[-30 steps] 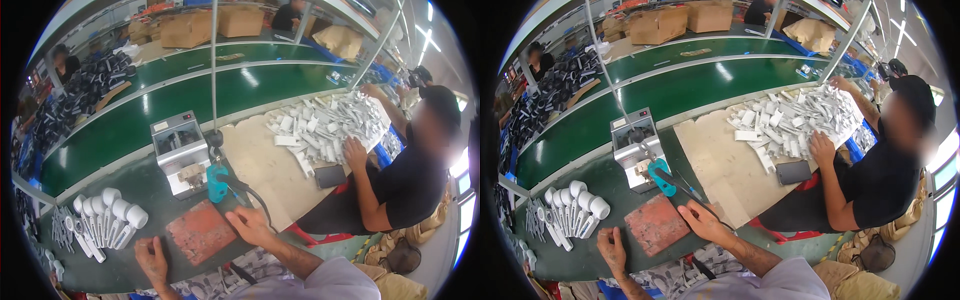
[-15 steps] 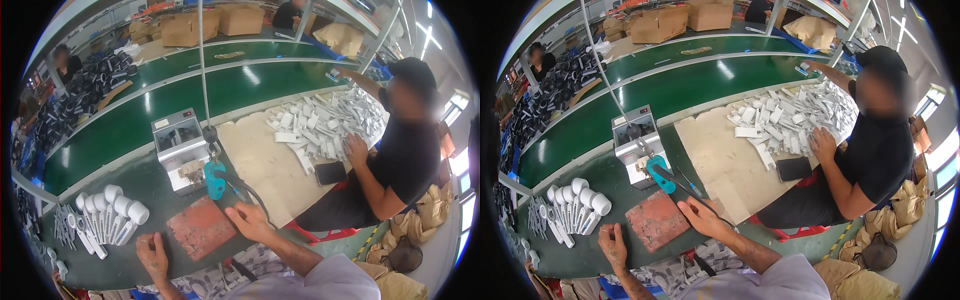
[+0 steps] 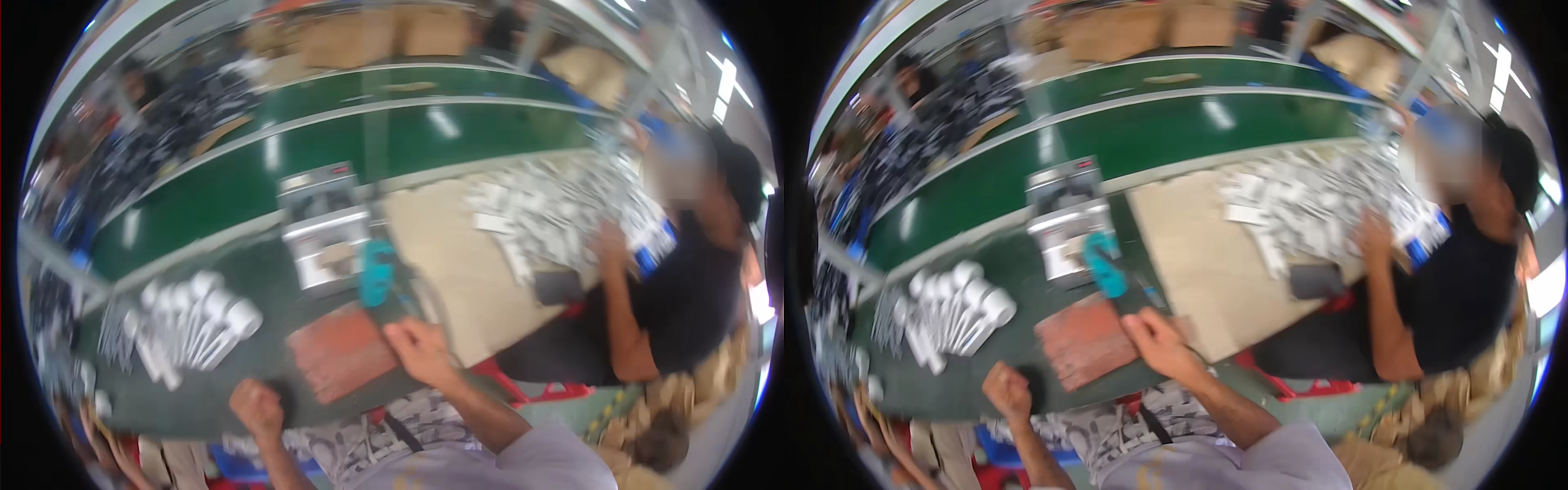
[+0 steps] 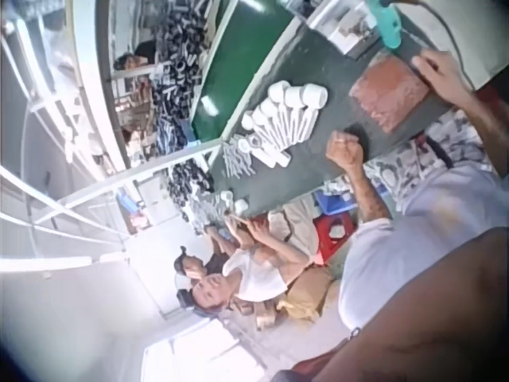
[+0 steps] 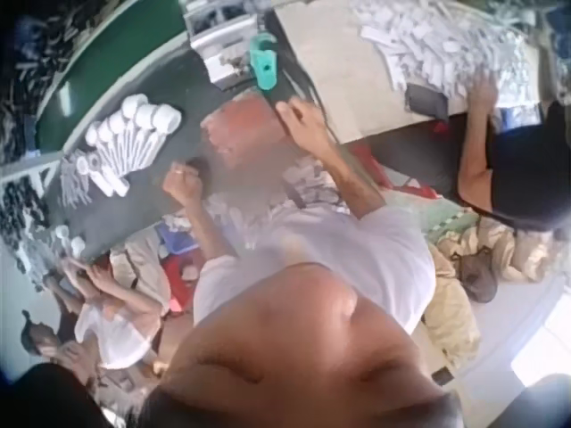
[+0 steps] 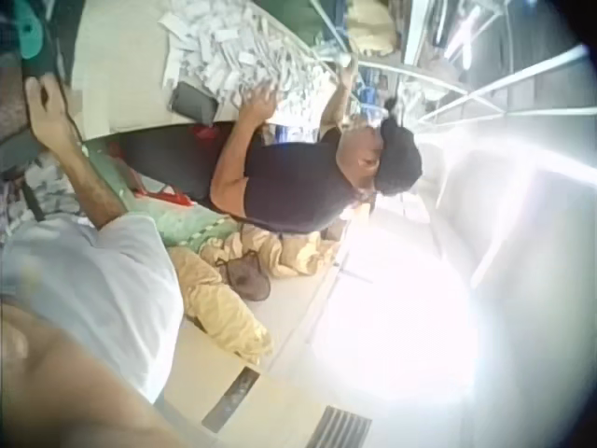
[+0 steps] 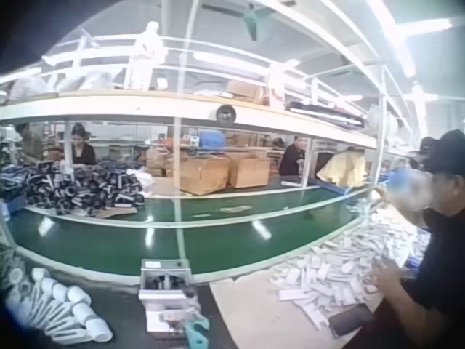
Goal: Assemble plastic components of handheld fans using an electric screwdriver on an assembly line.
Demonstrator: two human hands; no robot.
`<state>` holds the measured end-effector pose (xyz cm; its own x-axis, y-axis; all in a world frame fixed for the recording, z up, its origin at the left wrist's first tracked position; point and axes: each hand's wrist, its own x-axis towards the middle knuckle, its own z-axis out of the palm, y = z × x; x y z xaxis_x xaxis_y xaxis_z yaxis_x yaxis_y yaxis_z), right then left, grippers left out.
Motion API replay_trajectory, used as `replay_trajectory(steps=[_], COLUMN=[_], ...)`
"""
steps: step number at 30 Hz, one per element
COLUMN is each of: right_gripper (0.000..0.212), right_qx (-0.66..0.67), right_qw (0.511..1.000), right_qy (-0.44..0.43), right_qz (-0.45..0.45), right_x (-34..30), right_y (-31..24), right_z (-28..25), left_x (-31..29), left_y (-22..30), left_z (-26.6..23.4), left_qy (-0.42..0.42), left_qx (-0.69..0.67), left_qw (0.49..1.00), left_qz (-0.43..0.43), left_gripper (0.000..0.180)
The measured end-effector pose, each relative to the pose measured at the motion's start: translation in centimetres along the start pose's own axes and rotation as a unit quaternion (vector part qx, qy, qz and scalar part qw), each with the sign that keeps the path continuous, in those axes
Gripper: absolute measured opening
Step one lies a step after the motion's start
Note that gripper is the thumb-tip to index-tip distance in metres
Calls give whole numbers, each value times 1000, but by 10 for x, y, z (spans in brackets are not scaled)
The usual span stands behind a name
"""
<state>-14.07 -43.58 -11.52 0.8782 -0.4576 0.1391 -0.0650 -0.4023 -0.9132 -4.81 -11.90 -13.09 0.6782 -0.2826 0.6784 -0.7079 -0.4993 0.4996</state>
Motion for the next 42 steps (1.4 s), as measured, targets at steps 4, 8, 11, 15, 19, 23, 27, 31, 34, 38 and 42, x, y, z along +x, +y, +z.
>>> replay_trajectory(steps=[4,8,11,15,19,23,27,31,34,38,42], right_gripper=[34,33,32,34,35,44,45,45,43,38,33], right_qx=[34,62,94,83,77,35,49,67,62,-50,-52], right_qw=[998,997,995,996,997,998,998,997,997,983,985], right_qy=[35,47,27,25,4,44,36,39,48,85,84], right_qz=[32,17,36,6,7,11,14,19,20,-153,-145], right_x=[-8,-3,-7,-6,-2,-4,-5,-5,-4,0,-2], right_y=[8,27,20,23,23,5,0,0,7,5,1], right_z=[-9,-15,-1,-2,-1,-8,-4,-2,-5,-3,-5], left_x=[19,22,17,18,15,18,15,14,15,15,15], left_y=[11,6,16,19,18,11,13,12,11,10,10], left_z=[18,22,-3,0,-2,12,9,8,9,11,13], left_qy=[-48,-2,-7,-14,-16,-31,-43,-40,-36,-33,-26], left_qx=[66,-68,-28,-1,20,-16,-23,-17,-16,-15,-19], left_qw=[997,998,999,998,997,998,997,997,997,998,998], left_qz=[7,-2,-40,-62,-72,-48,-63,-72,-68,-60,-58], left_gripper=[12,14,15,14,13,12,13,15,15,15,18])
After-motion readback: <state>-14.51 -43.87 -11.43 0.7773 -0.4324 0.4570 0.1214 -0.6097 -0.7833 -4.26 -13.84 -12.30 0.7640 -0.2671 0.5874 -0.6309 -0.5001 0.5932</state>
